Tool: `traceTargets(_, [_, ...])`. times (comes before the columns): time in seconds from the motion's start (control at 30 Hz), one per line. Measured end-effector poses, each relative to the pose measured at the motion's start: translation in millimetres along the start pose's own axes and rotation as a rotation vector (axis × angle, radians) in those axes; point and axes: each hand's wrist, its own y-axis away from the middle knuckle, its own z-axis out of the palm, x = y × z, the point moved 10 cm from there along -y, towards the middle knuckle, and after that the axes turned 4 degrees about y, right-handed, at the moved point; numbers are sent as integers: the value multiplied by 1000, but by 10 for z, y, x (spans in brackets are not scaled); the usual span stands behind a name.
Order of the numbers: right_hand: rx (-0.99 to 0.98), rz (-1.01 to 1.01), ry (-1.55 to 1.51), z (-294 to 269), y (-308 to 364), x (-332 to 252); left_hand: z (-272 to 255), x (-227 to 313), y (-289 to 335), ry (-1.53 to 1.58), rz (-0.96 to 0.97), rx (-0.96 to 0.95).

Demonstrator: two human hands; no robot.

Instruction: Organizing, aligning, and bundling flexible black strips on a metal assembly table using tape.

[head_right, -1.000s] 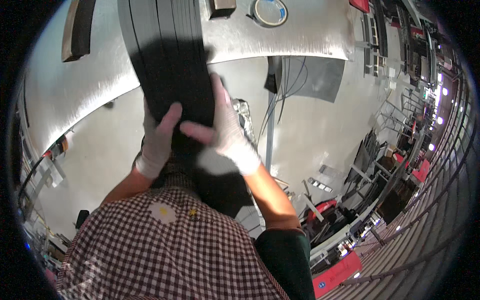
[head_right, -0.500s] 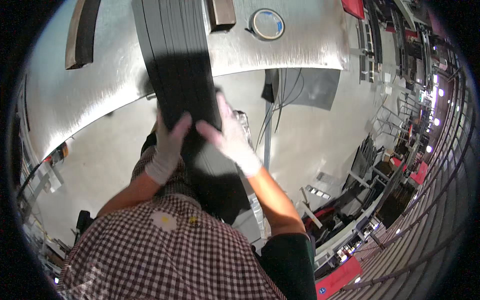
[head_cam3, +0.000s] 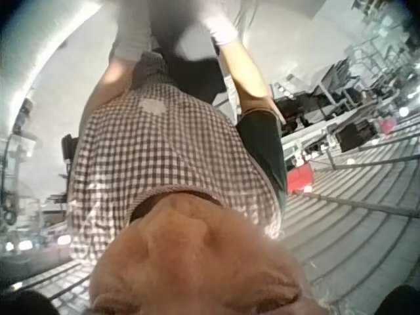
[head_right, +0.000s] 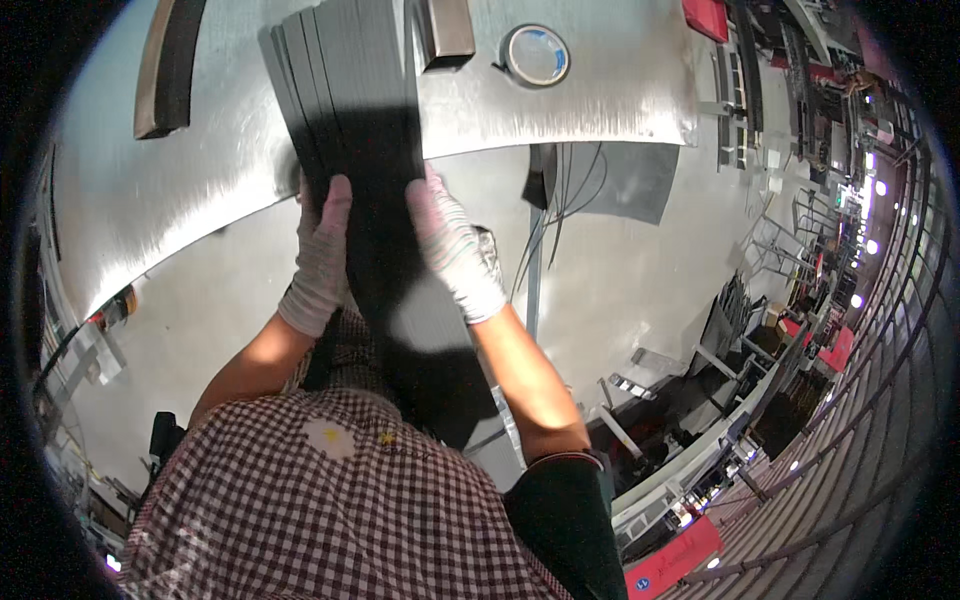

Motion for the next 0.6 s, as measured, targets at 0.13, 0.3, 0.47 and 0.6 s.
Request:
traceTargets(0.13, [82, -7, 253, -29, 278, -96, -110, -56, 145, 119, 150, -11])
traceTargets(0.3, [113, -94, 428, -101, 198, 121, -32, -41, 54, 12, 37, -63])
traceTargets(0.47, [134, -140, 308, 13, 173, -257, -179, 4, 47, 47, 200, 22])
traceTargets(0.6, [87, -202, 454, -22, 184, -71, -190, -154, -35, -169, 177, 17])
